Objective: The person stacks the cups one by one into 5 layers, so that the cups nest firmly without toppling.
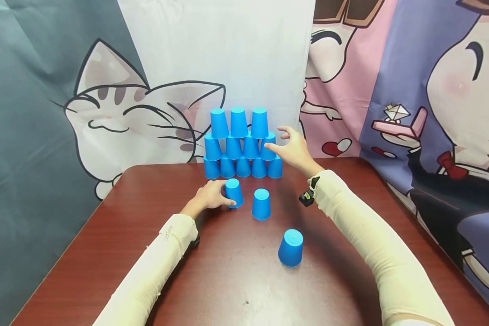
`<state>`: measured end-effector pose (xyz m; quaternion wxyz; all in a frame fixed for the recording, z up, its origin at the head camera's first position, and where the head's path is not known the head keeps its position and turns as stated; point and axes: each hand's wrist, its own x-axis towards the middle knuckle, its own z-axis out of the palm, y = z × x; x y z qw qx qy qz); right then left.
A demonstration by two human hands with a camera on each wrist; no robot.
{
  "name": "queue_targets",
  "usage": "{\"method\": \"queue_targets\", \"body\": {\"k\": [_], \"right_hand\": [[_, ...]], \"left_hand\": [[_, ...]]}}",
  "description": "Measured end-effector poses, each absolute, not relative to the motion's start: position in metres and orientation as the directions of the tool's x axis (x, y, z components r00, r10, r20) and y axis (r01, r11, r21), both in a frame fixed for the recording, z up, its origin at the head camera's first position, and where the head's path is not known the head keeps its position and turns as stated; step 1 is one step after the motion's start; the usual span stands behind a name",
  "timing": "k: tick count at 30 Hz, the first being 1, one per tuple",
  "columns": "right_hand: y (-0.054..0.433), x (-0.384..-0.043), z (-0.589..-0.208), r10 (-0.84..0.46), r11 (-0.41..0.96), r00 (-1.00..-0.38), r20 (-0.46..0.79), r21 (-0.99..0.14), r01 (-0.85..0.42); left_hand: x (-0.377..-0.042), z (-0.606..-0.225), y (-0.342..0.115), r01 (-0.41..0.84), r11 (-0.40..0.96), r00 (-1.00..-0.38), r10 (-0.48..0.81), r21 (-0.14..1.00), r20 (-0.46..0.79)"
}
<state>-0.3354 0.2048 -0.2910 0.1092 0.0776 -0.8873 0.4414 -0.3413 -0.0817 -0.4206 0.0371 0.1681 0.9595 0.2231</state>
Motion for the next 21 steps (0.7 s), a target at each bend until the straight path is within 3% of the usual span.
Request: {"method": "queue_targets", "body": {"k": [21], "right_hand": [[0.1997, -0.3397, -0.2946, -0.089, 0.580, -0.960, 0.267, -0.769, -0.268]], "left_hand": [[-0.3411, -0.4203, -0.0820, 0.316, 0.848, -0.937, 0.349, 0.427, 0.000]]}}
